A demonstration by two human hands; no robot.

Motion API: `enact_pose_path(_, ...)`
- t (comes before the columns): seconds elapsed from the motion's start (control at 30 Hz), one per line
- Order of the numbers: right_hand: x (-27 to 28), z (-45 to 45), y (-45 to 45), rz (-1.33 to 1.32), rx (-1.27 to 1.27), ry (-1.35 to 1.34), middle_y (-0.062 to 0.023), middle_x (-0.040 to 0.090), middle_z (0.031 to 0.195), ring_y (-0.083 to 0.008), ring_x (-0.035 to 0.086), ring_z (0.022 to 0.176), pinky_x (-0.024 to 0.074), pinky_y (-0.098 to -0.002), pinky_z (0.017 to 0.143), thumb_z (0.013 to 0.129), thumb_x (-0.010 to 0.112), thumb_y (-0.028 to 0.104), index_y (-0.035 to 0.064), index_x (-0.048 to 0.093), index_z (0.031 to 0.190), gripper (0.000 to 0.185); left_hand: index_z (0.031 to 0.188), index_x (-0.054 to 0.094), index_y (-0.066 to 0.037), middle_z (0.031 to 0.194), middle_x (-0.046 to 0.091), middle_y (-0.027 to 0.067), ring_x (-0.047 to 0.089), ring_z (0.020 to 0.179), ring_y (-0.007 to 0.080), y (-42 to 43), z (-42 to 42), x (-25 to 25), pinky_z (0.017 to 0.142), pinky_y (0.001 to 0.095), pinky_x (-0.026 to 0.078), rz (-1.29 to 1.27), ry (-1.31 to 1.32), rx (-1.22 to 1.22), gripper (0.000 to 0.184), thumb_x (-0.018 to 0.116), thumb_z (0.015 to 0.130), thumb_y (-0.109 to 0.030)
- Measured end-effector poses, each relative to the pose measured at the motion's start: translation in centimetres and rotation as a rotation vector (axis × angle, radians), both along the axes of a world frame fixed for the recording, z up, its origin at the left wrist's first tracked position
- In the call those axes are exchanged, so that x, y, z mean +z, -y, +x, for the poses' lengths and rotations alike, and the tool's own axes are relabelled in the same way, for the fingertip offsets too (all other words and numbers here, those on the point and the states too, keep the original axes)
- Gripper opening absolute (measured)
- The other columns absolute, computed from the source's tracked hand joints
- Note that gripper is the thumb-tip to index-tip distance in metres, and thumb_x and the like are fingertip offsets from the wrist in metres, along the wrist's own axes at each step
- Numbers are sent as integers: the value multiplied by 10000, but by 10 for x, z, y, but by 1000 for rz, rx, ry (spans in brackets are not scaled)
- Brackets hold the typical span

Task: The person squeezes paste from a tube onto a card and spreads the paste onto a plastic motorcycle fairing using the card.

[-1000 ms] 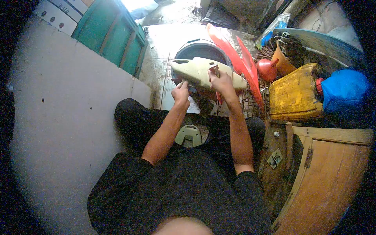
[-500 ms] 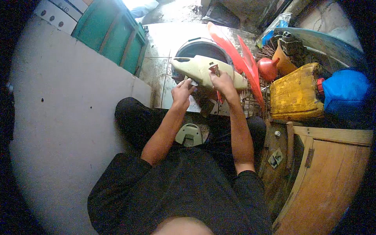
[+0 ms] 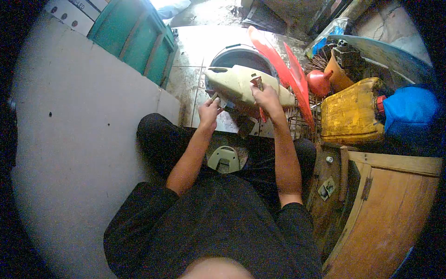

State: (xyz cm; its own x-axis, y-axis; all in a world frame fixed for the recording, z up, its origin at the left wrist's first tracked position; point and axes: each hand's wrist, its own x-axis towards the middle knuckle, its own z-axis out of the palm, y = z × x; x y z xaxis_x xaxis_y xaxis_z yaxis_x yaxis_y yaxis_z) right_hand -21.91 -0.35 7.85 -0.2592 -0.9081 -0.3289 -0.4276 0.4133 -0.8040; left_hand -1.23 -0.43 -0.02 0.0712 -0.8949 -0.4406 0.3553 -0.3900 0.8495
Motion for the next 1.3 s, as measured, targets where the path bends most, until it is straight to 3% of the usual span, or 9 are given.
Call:
enact_pose_path(0.03,1,0,-1,-25,5,14,-4,515,636,-95,487,498,419,-268,482,897,551,328,32,554,758,327,1000,654,-1,845,646,31,572,678,95,0,-4,-2,558,239,491,-3,13,-12,166,581,892,-104)
enact_pose_path(0.2,0,0,-1,-25,3,42,1,516,638,-84,480,498,412,-257,475,903,549,315,37,554,766,310,1062,633,8,896,652,51,600,743,126,-1,-12,-4,620,266,501,-30,2,-32,202,588,884,-73)
enact_pose_path(0.37,1,1,-2,-25,0,50,3,518,648,-83,474,499,410,-255,474,906,548,297,34,560,787,289,1080,628,37,902,658,31,567,727,75,-1,-19,-7,646,224,456,-136,10,19,219,585,884,-52)
enact_pose_path(0.43,-5,-2,0,15,0,-3,-124,651,690,-224,657,638,507,-368,657,844,570,425,28,643,949,417,1088,626,39,915,659,31,567,746,71,-1,-20,-8,664,219,453,-119,-17,18,227,588,882,-48)
enact_pose_path(0.63,-13,-3,2,-31,3,-88,-156,658,725,-267,665,711,500,-388,695,823,577,405,40,654,934,389,1082,628,47,923,664,34,568,758,72,-1,-24,-5,686,217,453,-119,6,52,228,598,871,-33)
enact_pose_path(0.9,-8,-3,2,12,5,-49,-156,657,728,-269,659,700,494,-397,687,815,568,394,34,657,906,382,1064,633,52,914,668,45,584,758,84,-2,-27,12,691,220,459,-102,51,62,216,599,862,-16)
enact_pose_path(1.3,-12,-2,1,0,17,-105,-150,663,738,-288,661,766,487,-397,723,812,561,426,94,670,979,387,1070,623,29,952,658,62,616,807,137,-3,-26,12,729,257,492,-119,-133,32,258,655,819,-19)
